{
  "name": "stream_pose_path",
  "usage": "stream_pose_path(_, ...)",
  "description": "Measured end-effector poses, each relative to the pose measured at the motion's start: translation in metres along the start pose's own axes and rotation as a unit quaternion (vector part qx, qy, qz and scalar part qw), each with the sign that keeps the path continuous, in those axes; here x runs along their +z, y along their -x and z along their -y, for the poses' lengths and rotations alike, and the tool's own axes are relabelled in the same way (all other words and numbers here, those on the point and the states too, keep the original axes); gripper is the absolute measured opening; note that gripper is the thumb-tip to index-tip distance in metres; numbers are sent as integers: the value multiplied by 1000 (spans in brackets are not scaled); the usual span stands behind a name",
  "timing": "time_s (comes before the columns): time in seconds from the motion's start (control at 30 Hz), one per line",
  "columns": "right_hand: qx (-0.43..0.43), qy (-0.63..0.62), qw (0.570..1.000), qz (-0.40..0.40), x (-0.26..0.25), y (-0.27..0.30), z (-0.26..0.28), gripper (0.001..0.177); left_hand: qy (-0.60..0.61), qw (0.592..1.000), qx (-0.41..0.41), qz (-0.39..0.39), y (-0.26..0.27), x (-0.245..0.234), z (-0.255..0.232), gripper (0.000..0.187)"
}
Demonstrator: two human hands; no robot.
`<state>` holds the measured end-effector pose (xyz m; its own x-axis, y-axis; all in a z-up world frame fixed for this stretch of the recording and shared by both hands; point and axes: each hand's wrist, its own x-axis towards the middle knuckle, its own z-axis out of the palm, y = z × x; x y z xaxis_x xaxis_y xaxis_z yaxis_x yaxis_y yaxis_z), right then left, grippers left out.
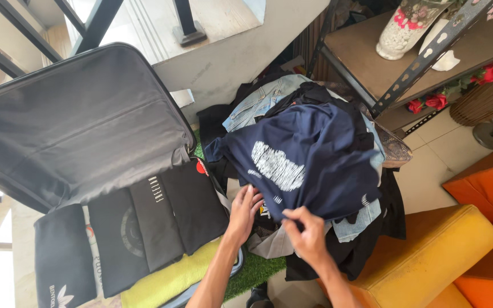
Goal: The person packs a suitcase by hand, unfolding, folding, and arranging shirts inside the open luggage compartment.
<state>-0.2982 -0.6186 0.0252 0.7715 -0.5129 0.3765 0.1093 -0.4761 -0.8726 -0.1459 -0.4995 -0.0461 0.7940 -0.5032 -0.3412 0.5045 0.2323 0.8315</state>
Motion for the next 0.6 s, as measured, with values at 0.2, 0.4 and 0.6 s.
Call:
stream_pose_path(0.2,172,-185,947,198,17,61,22,17,355,924,-146,5,-46,-28,10,48)
stream_pose_path(0.4,101,-222,840,485,6,74,59,22,282,959,-27,-7,-28,-65,-51,41)
stream_pose_path(0.6,64,-170,722,668,31,62,110,16,360,933,13,-27,27,-94,-127,55)
